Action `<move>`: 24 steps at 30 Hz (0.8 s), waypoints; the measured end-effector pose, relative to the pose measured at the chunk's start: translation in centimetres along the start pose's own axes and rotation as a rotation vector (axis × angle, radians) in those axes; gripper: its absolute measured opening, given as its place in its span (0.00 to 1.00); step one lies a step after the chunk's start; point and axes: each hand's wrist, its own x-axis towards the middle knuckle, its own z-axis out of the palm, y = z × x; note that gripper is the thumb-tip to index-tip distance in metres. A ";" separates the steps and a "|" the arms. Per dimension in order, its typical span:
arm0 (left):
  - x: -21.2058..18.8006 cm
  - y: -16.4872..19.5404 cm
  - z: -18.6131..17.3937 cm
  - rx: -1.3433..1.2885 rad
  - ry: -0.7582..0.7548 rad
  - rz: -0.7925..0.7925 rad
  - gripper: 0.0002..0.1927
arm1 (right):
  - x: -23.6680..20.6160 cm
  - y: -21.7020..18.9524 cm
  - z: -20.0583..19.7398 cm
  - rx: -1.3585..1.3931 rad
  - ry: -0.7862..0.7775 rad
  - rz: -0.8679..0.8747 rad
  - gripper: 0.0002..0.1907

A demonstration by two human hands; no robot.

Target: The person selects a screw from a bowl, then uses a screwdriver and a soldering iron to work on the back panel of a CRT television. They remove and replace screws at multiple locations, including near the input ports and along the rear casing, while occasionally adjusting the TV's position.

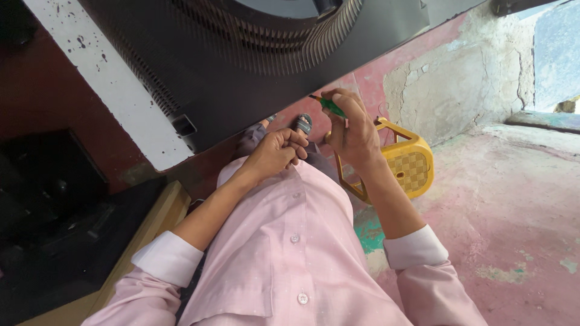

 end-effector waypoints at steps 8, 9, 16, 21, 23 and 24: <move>-0.3 0.8 -0.1 0.000 0.034 -0.010 0.19 | 1.8 -0.1 0.3 -0.227 0.068 -0.042 0.35; -0.3 0.9 -0.1 -0.013 0.033 -0.015 0.20 | 2.0 -0.2 0.2 -0.250 0.073 -0.033 0.35; 0.3 0.7 -0.5 -0.043 0.060 0.041 0.19 | 2.0 -2.5 -1.0 -0.153 0.152 0.014 0.25; 1.7 1.0 0.1 -0.063 0.036 0.064 0.19 | 3.1 -2.2 -0.6 -0.161 0.367 -0.041 0.16; 2.2 1.1 0.4 -0.083 0.032 0.054 0.20 | 3.6 -2.0 -0.8 -0.250 0.374 -0.090 0.17; 2.6 1.3 0.4 -0.074 0.031 0.046 0.20 | 3.7 -2.1 -1.0 -0.231 0.350 -0.129 0.17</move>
